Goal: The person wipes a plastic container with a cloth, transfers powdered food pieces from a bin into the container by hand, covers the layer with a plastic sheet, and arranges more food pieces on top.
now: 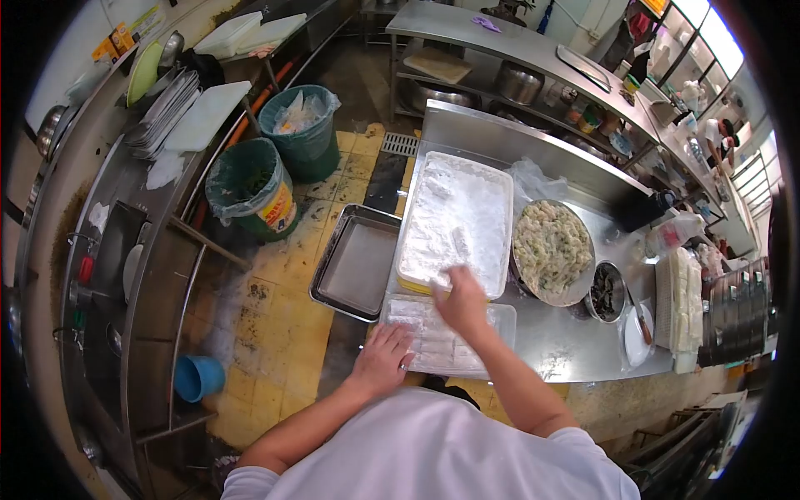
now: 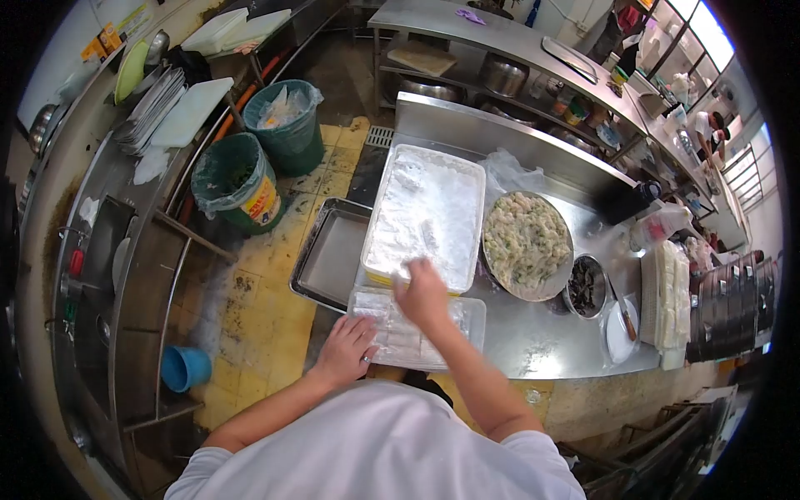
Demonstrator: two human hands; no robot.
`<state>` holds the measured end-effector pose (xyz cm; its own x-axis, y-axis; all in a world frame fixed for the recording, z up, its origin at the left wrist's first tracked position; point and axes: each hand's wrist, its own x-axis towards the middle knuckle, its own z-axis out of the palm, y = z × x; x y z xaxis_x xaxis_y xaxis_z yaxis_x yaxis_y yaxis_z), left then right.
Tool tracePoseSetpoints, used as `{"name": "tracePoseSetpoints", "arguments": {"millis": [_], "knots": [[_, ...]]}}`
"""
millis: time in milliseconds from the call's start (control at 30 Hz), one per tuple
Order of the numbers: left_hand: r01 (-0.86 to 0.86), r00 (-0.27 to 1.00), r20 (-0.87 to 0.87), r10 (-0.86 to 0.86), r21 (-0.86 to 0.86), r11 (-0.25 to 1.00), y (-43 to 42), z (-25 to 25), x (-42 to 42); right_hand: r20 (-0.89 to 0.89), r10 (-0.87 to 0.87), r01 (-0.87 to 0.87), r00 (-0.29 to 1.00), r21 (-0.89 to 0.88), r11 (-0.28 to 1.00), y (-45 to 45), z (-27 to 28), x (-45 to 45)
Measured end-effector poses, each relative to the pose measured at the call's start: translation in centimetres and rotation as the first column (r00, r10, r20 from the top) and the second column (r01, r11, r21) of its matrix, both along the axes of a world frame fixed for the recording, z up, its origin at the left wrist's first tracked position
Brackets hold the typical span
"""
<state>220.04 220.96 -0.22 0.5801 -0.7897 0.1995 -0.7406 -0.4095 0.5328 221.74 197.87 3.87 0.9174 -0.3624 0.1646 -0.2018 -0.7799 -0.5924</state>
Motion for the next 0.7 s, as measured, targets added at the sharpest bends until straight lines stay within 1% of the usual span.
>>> {"name": "tracePoseSetpoints", "arguments": {"millis": [33,67,100,167,200,300,400,433,467,533,567,667,700], "knots": [[-0.015,1.000,0.018,0.014,0.028,0.999,-0.1,-0.2,0.0,0.030,-0.044,0.045,0.999,-0.041,0.998,-2.0,0.1,1.8],[-0.033,0.999,0.042,0.030,0.055,0.998,-0.2,-0.3,0.2,0.001,-0.088,0.087,0.996,-0.152,0.985,-4.0,-0.8,3.8],[-0.033,0.999,0.035,0.031,0.069,0.997,-0.3,-0.3,0.2,-0.016,-0.116,0.110,0.993,-0.213,0.971,-5.7,-1.7,5.5],[-0.038,0.999,0.020,0.036,0.097,0.995,-0.5,-0.3,0.2,-0.215,-0.090,0.053,0.972,-0.172,0.984,-9.0,-5.2,9.0],[-0.041,0.999,0.019,0.039,0.093,0.995,-0.6,-0.4,0.1,-0.315,-0.072,0.026,0.946,-0.147,0.989,-9.7,-5.3,9.8],[-0.054,0.998,0.018,0.053,0.077,0.996,-0.4,-0.4,0.1,-0.346,-0.037,-0.001,0.938,-0.110,0.994,-10.6,-5.6,10.6],[-0.077,0.997,0.004,0.077,0.041,0.996,0.0,-0.4,-0.1,-0.047,-0.026,0.022,0.999,-0.092,0.996,-10.6,-4.5,8.6],[-0.088,0.996,-0.010,0.088,0.029,0.996,0.2,-0.3,-0.1,0.001,0.004,-0.004,1.000,-0.048,0.999,-10.4,-3.6,7.6],[-0.097,0.995,-0.024,0.098,0.017,0.995,0.4,-0.2,-0.1,-0.119,0.010,-0.021,0.993,-0.092,0.996,-10.5,-3.3,6.6],[-0.100,0.995,-0.020,0.100,0.002,0.995,0.7,-0.1,0.0,-0.350,0.000,-0.065,0.937,-0.173,0.983,-10.3,-2.4,4.9],[-0.101,0.995,-0.018,0.101,-0.007,0.995,0.8,0.0,0.1,-0.426,-0.036,-0.074,0.904,-0.237,0.969,-10.1,-1.6,4.3],[-0.095,0.995,0.013,0.096,-0.053,0.994,0.8,0.2,0.2,-0.512,-0.012,-0.161,0.859,-0.292,0.943,-10.3,-1.8,4.6],[-0.091,0.996,0.013,0.092,-0.069,0.993,0.8,0.3,0.1,-0.523,0.029,-0.208,0.852,-0.288,0.935,-10.2,-2.2,4.8]]}}
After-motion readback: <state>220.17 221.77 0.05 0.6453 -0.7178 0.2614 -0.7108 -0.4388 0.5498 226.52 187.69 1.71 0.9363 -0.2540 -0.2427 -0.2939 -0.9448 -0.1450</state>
